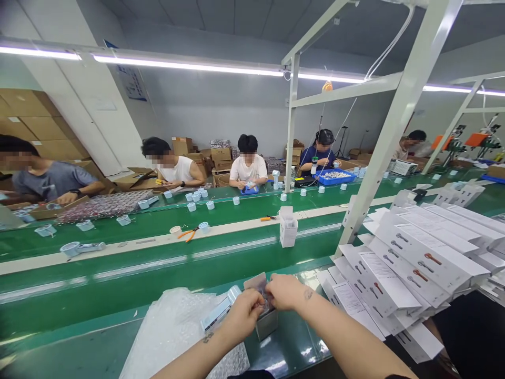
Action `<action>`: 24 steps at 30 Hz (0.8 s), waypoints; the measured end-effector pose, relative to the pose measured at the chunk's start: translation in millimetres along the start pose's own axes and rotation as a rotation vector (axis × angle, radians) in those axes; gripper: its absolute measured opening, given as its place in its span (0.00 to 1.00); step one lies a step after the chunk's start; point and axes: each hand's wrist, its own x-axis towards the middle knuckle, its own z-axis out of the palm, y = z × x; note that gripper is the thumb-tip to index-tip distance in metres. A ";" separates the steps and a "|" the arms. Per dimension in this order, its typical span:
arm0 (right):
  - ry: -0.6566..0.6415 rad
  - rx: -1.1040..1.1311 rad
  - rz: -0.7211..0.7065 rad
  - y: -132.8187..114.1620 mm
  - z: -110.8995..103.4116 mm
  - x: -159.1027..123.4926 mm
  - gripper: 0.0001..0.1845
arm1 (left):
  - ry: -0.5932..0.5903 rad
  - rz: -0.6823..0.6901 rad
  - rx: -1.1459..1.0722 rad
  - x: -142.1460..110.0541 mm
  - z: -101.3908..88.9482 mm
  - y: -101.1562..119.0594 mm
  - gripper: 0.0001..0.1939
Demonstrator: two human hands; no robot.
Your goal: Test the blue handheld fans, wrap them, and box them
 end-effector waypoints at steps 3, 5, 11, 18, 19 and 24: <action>0.131 -0.067 0.007 -16.8 -0.7 -6.6 0.06 | -0.012 0.081 0.014 -10.6 -6.6 0.8 0.08; 0.216 -0.074 0.018 -15.9 -3.2 -12.6 0.11 | -0.034 0.131 0.059 -14.8 -10.8 -1.3 0.11; 0.062 0.526 0.122 42.7 31.1 -20.0 0.62 | -0.011 0.249 0.131 -18.3 -3.4 -14.4 0.07; 0.043 0.992 -0.090 37.7 91.0 9.6 0.42 | 0.354 0.284 -0.251 -7.8 9.1 -20.3 0.07; 0.064 1.014 -0.087 33.8 85.5 13.0 0.36 | 0.441 0.285 -0.320 -6.3 5.9 -19.8 0.06; 0.169 0.929 -0.082 32.5 29.9 53.4 0.32 | 0.889 0.252 -0.521 -17.5 -7.3 -33.4 0.09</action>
